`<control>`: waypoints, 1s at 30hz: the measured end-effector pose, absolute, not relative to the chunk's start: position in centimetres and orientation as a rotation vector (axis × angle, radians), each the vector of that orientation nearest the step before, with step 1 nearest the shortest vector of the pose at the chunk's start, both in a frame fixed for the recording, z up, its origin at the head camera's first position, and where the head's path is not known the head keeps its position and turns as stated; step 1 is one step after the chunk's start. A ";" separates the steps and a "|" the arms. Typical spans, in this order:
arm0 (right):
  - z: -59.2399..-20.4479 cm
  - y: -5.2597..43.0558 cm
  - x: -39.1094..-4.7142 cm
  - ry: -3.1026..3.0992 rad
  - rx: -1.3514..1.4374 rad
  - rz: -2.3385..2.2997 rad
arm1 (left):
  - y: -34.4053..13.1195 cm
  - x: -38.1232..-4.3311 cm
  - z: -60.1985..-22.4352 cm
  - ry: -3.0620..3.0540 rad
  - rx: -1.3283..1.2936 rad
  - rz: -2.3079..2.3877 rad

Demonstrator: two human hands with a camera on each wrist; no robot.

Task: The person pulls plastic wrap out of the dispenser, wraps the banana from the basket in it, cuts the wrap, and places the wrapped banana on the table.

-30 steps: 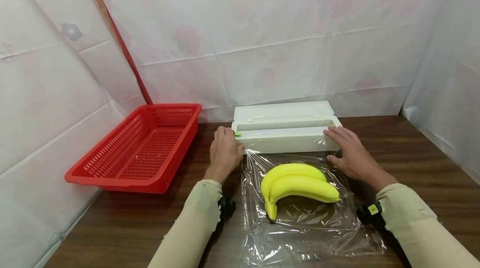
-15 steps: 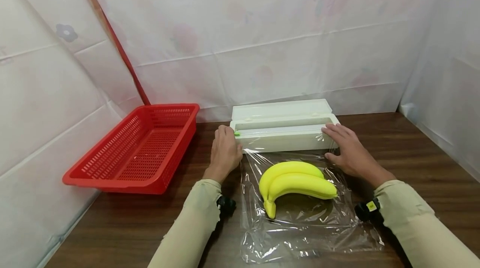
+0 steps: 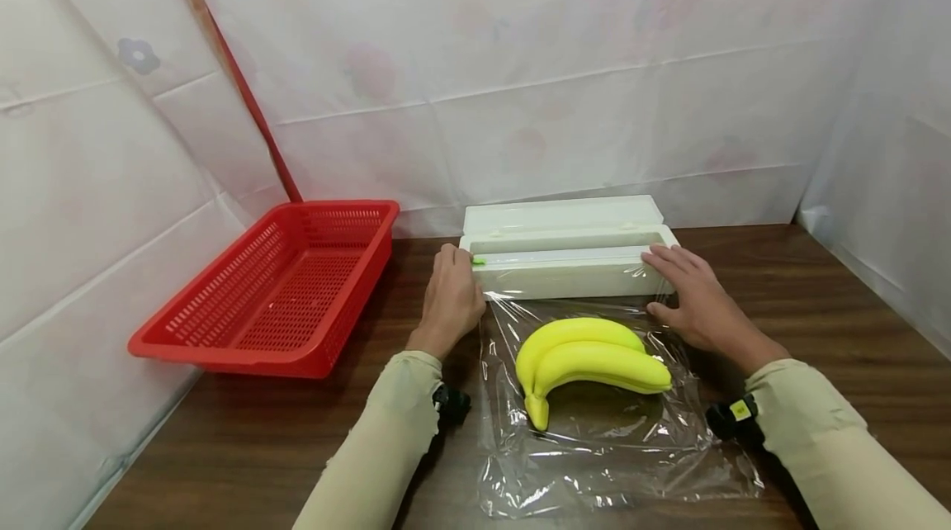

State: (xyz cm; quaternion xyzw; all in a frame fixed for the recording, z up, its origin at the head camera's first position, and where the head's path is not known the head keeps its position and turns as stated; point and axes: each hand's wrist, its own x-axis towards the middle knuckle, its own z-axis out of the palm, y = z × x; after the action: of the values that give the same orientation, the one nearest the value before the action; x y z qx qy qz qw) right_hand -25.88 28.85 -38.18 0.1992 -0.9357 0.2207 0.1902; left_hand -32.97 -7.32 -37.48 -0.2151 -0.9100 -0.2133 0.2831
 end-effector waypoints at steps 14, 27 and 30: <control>-38.2 28.8 -25.8 -2.644 0.557 0.621 | -7.4 -33.0 -37.6 -2.453 -0.587 -0.608; -38.4 29.2 -26.0 -2.628 0.576 0.619 | -7.7 -33.0 -37.4 -2.431 -0.641 -0.658; -38.4 29.1 -26.1 -2.626 0.580 0.621 | -7.8 -32.9 -37.3 -2.432 -0.648 -0.671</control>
State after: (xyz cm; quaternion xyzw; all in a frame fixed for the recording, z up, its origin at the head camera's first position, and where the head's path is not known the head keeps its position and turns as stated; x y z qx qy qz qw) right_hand -26.06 29.15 -38.43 0.2065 -0.9342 0.2210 0.1894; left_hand -32.93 -7.77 -37.27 -0.2398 -0.9002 -0.2486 0.2654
